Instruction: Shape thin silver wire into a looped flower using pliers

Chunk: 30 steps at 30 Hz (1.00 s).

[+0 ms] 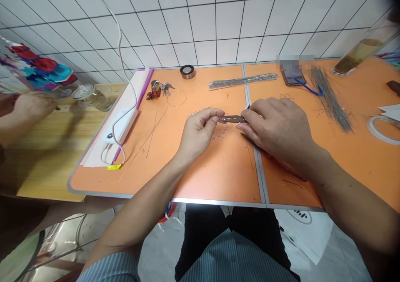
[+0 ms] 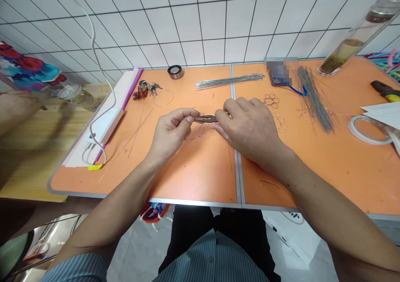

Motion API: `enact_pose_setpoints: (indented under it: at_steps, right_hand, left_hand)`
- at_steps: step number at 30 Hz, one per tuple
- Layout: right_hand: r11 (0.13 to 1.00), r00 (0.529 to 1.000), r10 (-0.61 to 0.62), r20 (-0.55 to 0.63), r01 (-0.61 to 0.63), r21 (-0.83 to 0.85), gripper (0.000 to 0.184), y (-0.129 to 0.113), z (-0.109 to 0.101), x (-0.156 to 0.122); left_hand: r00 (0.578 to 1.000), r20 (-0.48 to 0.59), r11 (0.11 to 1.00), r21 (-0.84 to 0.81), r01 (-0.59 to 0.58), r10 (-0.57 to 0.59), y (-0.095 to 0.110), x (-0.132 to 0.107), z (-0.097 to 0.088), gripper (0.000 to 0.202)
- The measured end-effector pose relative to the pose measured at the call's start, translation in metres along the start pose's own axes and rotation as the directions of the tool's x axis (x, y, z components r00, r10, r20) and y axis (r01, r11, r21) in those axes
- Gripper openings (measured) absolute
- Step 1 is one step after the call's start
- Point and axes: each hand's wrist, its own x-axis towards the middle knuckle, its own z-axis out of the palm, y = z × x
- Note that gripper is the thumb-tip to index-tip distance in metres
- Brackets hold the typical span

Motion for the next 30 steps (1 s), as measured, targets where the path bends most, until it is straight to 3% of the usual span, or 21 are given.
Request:
enact_pose_setpoints:
  at_steps: [9, 30]
  right_hand:
    - [1.000, 1.000, 0.007, -0.021, -0.007, 0.024, 0.047, 0.0019, 0.0062, -0.0002]
    - [0.998, 1.000, 0.016, -0.011, -0.015, 0.062, 0.048, 0.0010, 0.0080, 0.0009]
  left_hand:
    - [1.000, 0.014, 1.000, -0.024, 0.005, -0.005, 0.0031, -0.0013, 0.0005, 0.014]
    - [0.999, 0.007, 0.999, -0.014, 0.035, -0.035, 0.0057, -0.0021, 0.0002, 0.015]
